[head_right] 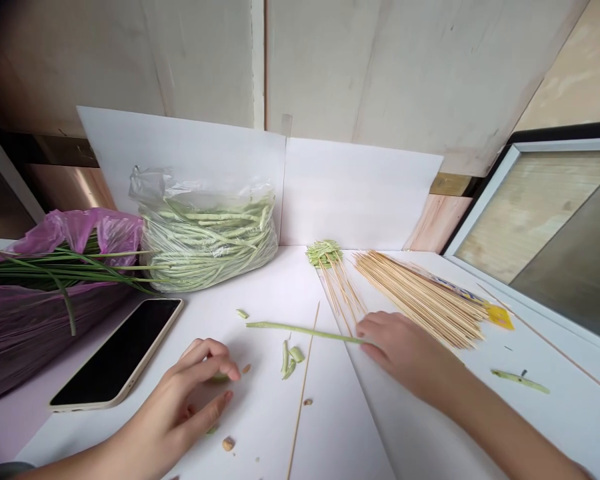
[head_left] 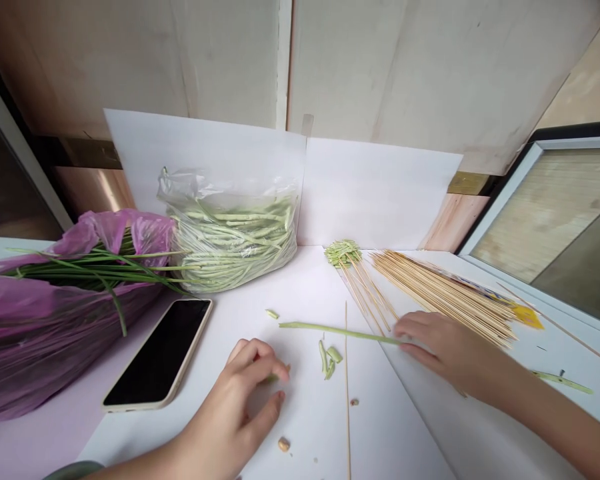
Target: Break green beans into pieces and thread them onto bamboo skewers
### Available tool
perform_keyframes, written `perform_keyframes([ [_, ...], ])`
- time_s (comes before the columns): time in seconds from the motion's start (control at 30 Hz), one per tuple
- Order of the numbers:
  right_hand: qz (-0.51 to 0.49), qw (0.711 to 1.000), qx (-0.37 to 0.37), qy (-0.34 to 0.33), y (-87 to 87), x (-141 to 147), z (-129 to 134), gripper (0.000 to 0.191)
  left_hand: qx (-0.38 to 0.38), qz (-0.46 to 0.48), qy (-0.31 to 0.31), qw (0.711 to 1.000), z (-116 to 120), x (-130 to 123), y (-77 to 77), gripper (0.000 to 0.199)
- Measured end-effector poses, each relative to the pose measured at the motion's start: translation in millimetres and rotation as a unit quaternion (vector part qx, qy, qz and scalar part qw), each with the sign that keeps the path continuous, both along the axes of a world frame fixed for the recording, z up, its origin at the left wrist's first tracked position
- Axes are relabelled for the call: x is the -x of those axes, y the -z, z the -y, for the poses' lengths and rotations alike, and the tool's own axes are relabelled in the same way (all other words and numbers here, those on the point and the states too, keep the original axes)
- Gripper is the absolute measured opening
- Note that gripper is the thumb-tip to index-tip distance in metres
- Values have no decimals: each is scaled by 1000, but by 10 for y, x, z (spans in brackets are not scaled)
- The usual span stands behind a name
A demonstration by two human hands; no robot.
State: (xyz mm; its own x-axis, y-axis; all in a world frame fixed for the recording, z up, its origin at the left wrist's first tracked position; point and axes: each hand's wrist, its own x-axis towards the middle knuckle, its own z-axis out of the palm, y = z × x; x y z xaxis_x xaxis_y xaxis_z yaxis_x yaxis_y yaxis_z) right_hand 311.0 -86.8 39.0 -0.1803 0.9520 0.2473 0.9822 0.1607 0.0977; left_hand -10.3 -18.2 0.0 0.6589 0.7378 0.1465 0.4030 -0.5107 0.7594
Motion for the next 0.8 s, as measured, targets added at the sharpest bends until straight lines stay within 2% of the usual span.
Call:
perform_keyframes([
  [0.1, 12, 997, 36, -70, 52, 465, -300, 12, -4, 48, -43, 998, -11, 5, 33, 23],
  [0.17, 21, 994, 41, -97, 113, 655, -486, 11, 4, 84, -65, 994, -31, 9, 74, 30],
  [0.27, 32, 991, 35, -121, 222, 769, -679, 13, 64, 157, -91, 981, -78, 14, 136, 46],
  [0.33, 37, 991, 17, -125, 280, 777, -731, 17, 116, 202, -112, 966, -114, 13, 164, 48],
  [0.4, 41, 991, -8, -124, 310, 773, -725, 20, 148, 229, -136, 952, -144, 7, 174, 44],
  [0.47, 45, 990, -31, -129, 315, 784, -673, 23, 149, 243, -154, 946, -162, -2, 165, 35],
  [0.57, 40, 985, -55, -155, 312, 854, -554, 32, 110, 231, -163, 953, -155, -11, 119, 10],
  [0.63, 21, 980, -70, -183, 320, 934, -478, 35, 62, 199, -160, 965, -129, -7, 79, 10],
  [0.7, -10, 972, -104, -211, 329, 1026, -416, 32, 15, 149, -128, 981, -96, 3, 44, 17],
  [0.8, -58, 955, -170, -236, 308, 1160, -347, 28, -17, 82, -46, 995, -54, 23, 19, 26],
])
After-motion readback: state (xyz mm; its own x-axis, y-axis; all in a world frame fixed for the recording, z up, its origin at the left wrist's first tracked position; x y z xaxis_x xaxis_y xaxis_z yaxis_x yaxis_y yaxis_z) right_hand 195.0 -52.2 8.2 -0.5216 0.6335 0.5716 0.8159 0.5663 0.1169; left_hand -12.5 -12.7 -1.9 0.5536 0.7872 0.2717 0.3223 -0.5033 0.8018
